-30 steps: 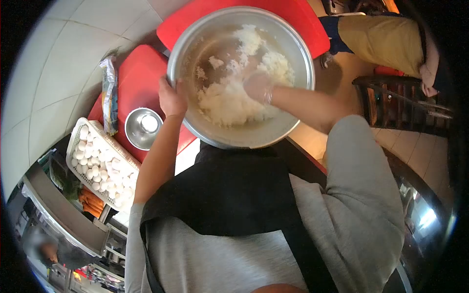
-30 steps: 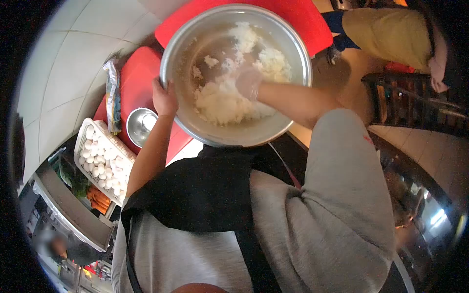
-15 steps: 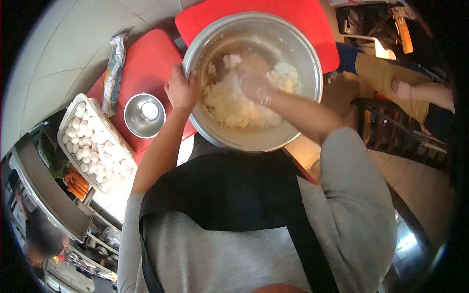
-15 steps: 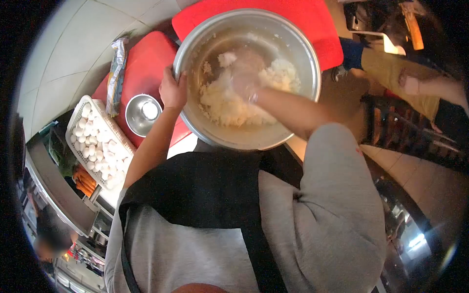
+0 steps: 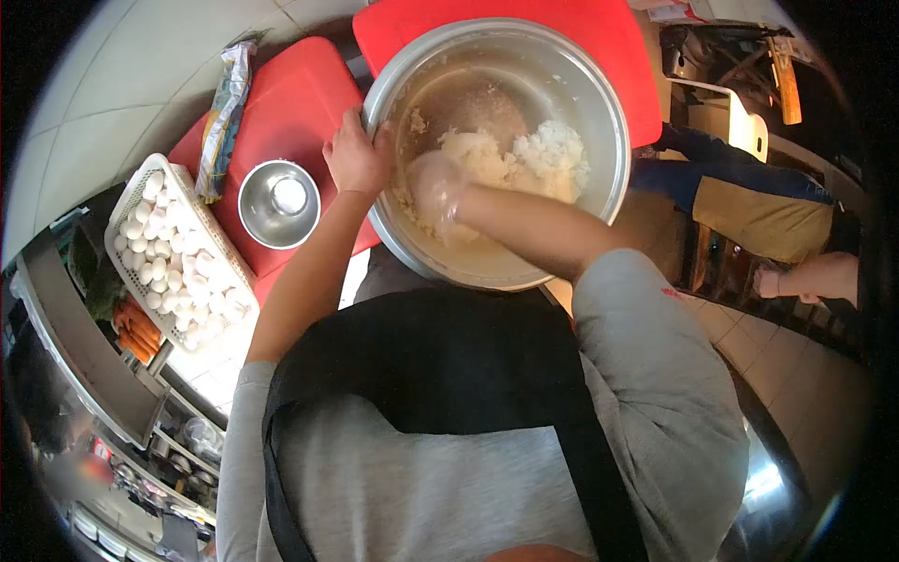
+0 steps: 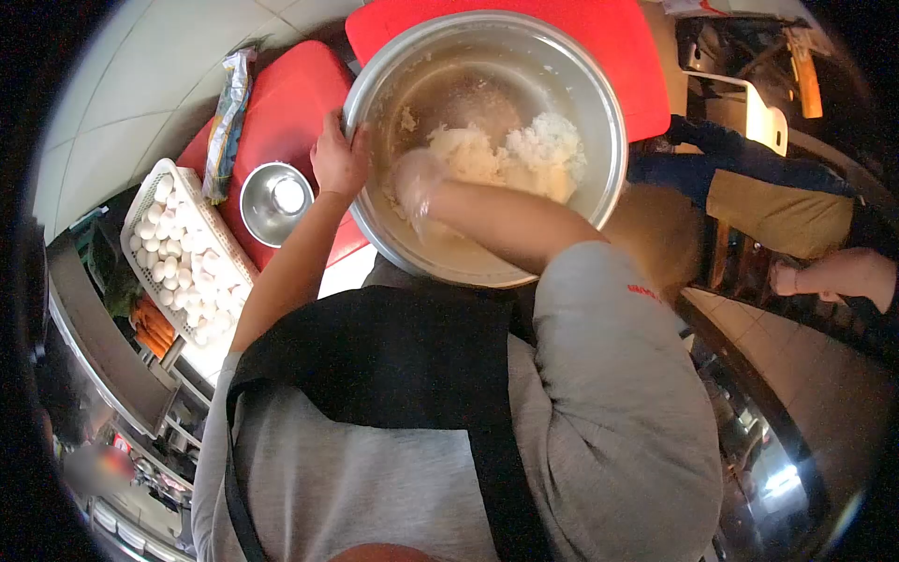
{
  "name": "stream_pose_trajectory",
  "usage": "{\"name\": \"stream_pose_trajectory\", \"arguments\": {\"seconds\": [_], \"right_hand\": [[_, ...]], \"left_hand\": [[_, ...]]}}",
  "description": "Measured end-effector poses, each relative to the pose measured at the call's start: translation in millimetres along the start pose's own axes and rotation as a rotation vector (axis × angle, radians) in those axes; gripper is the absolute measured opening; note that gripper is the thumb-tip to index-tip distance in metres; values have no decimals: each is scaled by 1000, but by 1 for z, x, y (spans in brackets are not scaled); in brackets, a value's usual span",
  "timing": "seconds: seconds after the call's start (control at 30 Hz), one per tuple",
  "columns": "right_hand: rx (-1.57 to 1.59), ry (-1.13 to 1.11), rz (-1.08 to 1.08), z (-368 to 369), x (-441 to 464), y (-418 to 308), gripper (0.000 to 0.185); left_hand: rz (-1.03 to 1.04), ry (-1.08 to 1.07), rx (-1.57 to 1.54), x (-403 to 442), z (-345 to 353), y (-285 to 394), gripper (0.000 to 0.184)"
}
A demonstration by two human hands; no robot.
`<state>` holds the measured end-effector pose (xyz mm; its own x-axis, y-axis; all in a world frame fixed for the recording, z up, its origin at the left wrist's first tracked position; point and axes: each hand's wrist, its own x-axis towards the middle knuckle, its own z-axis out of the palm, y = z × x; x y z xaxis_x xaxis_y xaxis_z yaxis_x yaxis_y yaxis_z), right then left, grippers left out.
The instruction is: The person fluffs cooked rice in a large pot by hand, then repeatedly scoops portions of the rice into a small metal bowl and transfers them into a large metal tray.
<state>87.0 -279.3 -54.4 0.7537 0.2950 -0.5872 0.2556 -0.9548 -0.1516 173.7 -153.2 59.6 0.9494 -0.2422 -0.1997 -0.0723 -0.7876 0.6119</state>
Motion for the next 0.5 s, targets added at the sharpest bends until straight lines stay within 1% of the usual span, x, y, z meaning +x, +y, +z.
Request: {"name": "stream_pose_trajectory", "arguments": {"seconds": [0.07,0.13,0.2,0.27,0.3,0.33,0.37,0.4,0.43,0.47,0.5], "right_hand": [[195,-71,63,-83,-46,-20,19],[273,-11,16,-110,-94,13,21],[435,188,-15,-127,-142,47,25],[567,-82,319,-126,-181,75,34],[540,-118,348,-127,-197,78,35],[516,-151,390,-136,-218,77,37],[496,-190,437,-139,-237,78,39],[155,-435,183,-129,-244,81,33],[399,-323,309,-126,-251,74,35],[637,-194,426,-125,-256,61,36],[713,-92,481,-117,-251,56,38]], "left_hand": [[-5,10,-43,0,-2,-2,44],[-32,-18,-139,0,-5,0,42],[-31,43,-225,-7,-7,0,41],[-83,70,-269,-16,-14,-5,42],[-91,101,-272,-17,-5,-24,44],[-56,137,-276,-19,0,-41,44],[-38,195,-339,-22,6,-51,44],[-110,164,-451,-27,9,-62,46],[-55,194,-394,-30,13,-76,48],[-134,198,-498,-38,9,-71,49],[-188,189,-546,-46,7,-71,50]]}}
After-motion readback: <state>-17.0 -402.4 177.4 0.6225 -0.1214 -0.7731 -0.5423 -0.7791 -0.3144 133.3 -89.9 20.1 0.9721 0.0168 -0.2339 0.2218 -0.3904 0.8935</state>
